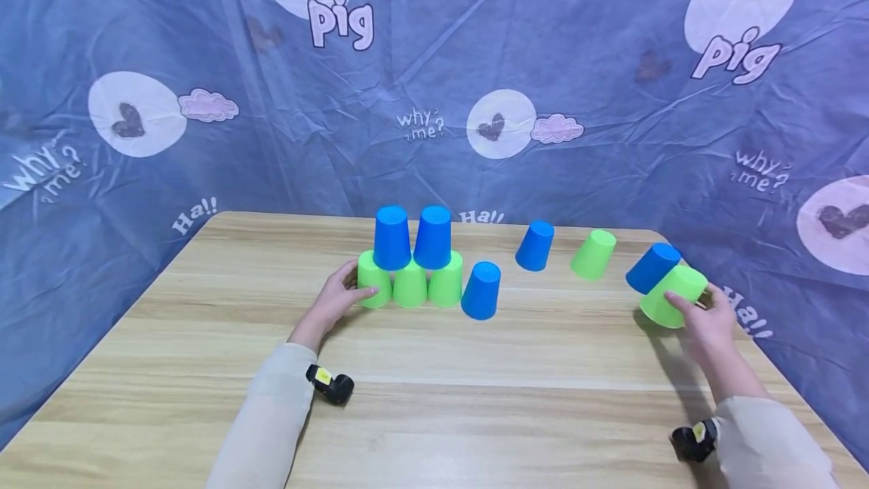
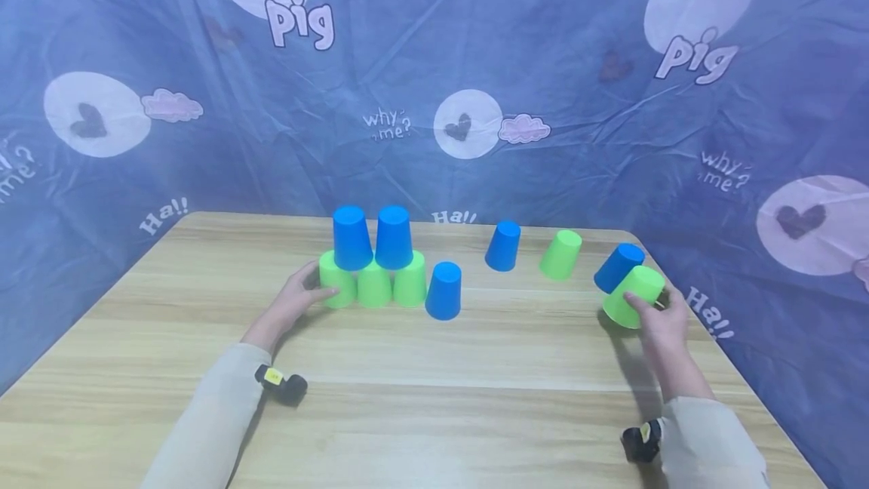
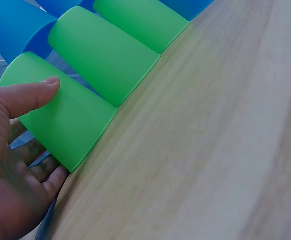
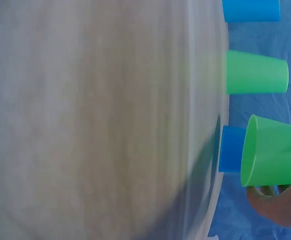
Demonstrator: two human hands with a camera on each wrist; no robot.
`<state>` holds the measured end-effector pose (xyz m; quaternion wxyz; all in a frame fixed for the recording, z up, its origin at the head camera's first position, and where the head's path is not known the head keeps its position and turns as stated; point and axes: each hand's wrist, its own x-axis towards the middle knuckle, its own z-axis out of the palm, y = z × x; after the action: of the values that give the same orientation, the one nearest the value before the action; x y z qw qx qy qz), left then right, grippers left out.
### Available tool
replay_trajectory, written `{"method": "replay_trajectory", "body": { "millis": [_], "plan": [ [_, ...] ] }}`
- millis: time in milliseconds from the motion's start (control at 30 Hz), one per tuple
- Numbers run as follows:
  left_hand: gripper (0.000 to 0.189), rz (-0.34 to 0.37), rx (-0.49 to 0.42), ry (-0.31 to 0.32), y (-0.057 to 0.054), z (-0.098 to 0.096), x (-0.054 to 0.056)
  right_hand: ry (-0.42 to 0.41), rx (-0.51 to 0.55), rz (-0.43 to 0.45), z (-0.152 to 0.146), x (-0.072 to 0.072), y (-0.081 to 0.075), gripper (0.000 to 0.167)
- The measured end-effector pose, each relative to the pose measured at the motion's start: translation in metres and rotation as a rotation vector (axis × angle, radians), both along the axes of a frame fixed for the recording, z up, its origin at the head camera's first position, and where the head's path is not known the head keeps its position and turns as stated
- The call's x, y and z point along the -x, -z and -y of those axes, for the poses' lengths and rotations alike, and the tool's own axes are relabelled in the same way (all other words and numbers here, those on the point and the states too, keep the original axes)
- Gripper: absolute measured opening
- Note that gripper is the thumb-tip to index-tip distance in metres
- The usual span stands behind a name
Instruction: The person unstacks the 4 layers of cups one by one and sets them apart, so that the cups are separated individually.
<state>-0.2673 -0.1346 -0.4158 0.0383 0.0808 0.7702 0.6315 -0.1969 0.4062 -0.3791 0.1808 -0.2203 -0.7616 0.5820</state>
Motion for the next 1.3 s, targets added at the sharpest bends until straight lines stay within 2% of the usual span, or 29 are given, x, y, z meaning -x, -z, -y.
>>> {"method": "replay_trajectory", "body": {
  "millis": [67, 133, 267, 433, 600, 833, 933, 1167, 1300],
  "plan": [
    [0.064, 0.004, -0.008, 0.001, 0.0, 0.0, 0.0, 0.026, -0.04, 0.036, 0.005, -0.005, -0.007, 0.074],
    [0.064, 0.006, -0.015, 0.004, 0.0, -0.001, 0.001, 0.052, 0.013, 0.026, 0.006, -0.008, -0.011, 0.07],
    [0.065, 0.013, -0.013, 0.001, 0.001, -0.001, 0.001, 0.119, 0.045, 0.045, -0.002, -0.008, -0.011, 0.072],
    [0.065, 0.0, 0.005, 0.002, 0.0, -0.001, 0.0, 0.188, 0.006, 0.097, -0.015, -0.004, -0.013, 0.079],
    [0.064, -0.022, 0.012, 0.004, -0.001, -0.001, -0.002, 0.218, -0.019, 0.132, -0.021, -0.004, -0.015, 0.078],
    [0.062, -0.01, -0.009, 0.014, 0.0, 0.0, -0.001, 0.235, -0.052, 0.173, -0.025, -0.004, -0.016, 0.077],
    [0.063, -0.003, -0.024, 0.02, -0.004, 0.0, -0.002, 0.263, -0.044, 0.18, -0.027, -0.004, -0.015, 0.075],
    [0.06, -0.02, 0.005, 0.021, -0.024, -0.005, -0.019, 0.314, 0.012, 0.173, -0.033, -0.004, -0.01, 0.074],
    [0.059, -0.016, -0.002, 0.015, -0.026, -0.006, -0.02, 0.33, 0.008, 0.186, -0.043, 0.0, -0.004, 0.075]
  ]
}}
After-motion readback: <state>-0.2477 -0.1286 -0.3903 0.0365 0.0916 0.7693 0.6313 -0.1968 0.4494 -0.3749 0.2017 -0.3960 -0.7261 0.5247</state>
